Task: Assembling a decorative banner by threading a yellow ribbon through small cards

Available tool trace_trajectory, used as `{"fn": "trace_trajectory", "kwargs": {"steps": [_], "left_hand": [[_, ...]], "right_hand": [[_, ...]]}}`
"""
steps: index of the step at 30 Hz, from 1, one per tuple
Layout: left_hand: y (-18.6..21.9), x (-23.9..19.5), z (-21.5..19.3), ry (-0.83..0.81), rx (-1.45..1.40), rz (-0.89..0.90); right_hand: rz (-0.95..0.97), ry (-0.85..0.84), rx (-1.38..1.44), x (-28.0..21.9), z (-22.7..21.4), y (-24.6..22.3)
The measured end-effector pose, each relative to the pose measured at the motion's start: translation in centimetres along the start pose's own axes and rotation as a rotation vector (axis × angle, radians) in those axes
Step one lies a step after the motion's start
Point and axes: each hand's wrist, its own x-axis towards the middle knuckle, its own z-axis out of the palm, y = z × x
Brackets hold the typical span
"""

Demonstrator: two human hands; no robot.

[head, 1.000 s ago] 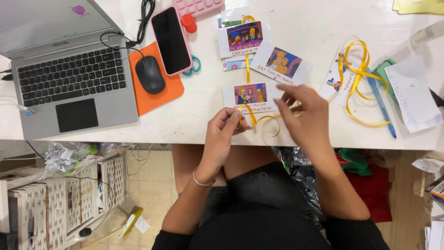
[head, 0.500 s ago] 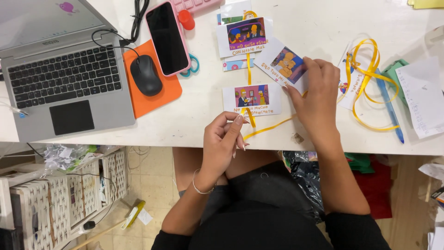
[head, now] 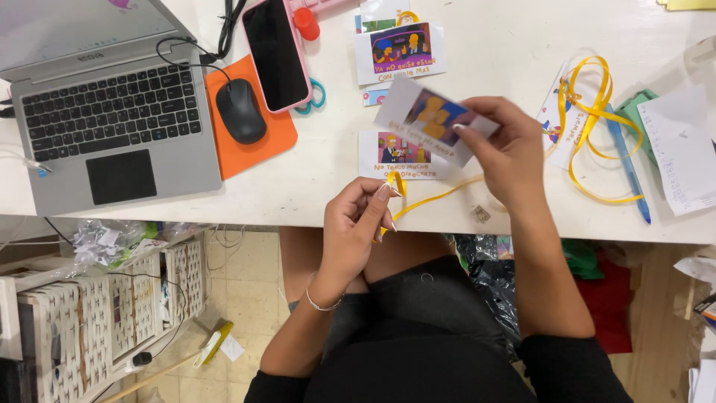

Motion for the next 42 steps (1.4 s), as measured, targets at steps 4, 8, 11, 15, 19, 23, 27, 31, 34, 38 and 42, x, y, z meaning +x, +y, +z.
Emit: {"fn": "trace_trajectory", "kwargs": {"steps": [4, 8, 11, 15, 19, 23, 27, 31, 34, 38, 42], "left_hand": [[-0.3, -0.6, -0.4, 0.001, 0.013, 0.009], [-0.6, -0.9, -0.7, -0.008, 0.027, 0.013], [-0.6, -1.1, -1.0, -0.01, 0.032, 0.014], [-0.5, -1.0, -1.2, -0.014, 0.008, 0.028], [-0.1, -0.9, -1.1, -0.019, -0.053, 0.013], [0.3, -0.5, -1.2, -0.015, -0.038, 0.034], [0.2, 0.2, -1.6, 0.029, 0.002, 0.058], [1.7, 0.5, -1.3, 0.04, 0.032, -0.017], [1.7, 1.1, -1.0, 0.055, 0.043, -0.026], [1.5, 1.9, -0.7, 0.064, 0.075, 0.093], [2.1, 2.3, -0.2, 0.052, 0.132, 0.101]], "right_hand": [[0.093, -0.155, -0.005, 0.0, 1.1, 0.1], [0.154, -0.28, -0.111, 0.1, 1.5, 0.8], [0.188, -0.237, -0.063, -0.2, 1.9, 0.1], [0.22, -0.073, 0.113, -0.5, 1.4, -2.0], [0.235, 0.005, 0.257, -1.4, 0.7, -2.0], [0.174, 0.011, 0.311, -2.1, -0.4, -2.4], [0.087, 0.062, 0.279, -3.2, -2.4, -2.0], [0.086, 0.026, 0.215, -4.3, -3.8, -2.6], [-0.005, -0.155, 0.104, -4.4, -3.7, -3.4], [0.009, -0.212, 0.08, -4.1, -2.4, -3.6], [0.061, -0.239, 0.093, -3.9, -0.1, -3.4]]}}
